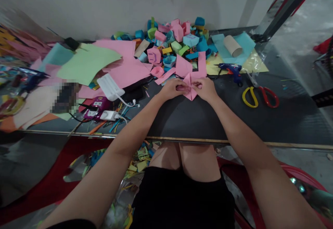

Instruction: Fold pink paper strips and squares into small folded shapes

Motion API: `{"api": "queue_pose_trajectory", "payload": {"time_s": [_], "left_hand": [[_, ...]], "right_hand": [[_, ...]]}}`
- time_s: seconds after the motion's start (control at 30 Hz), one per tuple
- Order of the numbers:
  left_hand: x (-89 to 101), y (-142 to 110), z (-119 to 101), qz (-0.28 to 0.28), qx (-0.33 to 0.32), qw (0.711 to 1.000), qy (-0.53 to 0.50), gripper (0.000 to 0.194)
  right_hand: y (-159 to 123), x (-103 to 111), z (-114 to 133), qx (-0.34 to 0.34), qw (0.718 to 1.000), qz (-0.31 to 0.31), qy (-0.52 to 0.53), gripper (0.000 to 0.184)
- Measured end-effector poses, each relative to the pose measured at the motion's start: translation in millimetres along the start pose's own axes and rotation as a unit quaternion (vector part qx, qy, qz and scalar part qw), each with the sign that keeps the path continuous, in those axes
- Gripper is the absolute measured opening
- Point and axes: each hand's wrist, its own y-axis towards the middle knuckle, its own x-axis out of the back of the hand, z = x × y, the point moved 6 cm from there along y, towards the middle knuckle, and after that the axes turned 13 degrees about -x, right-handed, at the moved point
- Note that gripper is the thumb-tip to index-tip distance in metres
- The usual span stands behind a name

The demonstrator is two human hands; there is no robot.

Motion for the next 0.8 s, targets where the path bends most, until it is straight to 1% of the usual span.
{"api": "queue_pose_trajectory", "payload": {"time_s": [0.27,0.53,0.7,0.8], "left_hand": [[-1.8,-0.7,2.7,0.002,0.006,1.000,0.018,0.023],[-5.6,-0.1,5.2,0.009,-0.003,0.999,0.037,0.023],[-4.0,-1.2,-3.0,0.023,-0.022,0.997,0.067,0.026],[-4.0,-2.3,-8.7,0.041,-0.033,0.994,0.093,0.031]], "right_hand": [[3.3,-6.9,-4.8,-0.006,1.000,0.006,-0.009,0.023],[4.6,-10.0,-6.4,0.010,0.999,-0.025,-0.039,0.026],[3.3,-9.2,-4.2,0.015,0.999,-0.030,-0.042,0.025],[3.9,-9.5,-4.7,0.011,0.999,-0.019,-0.031,0.023]]}}
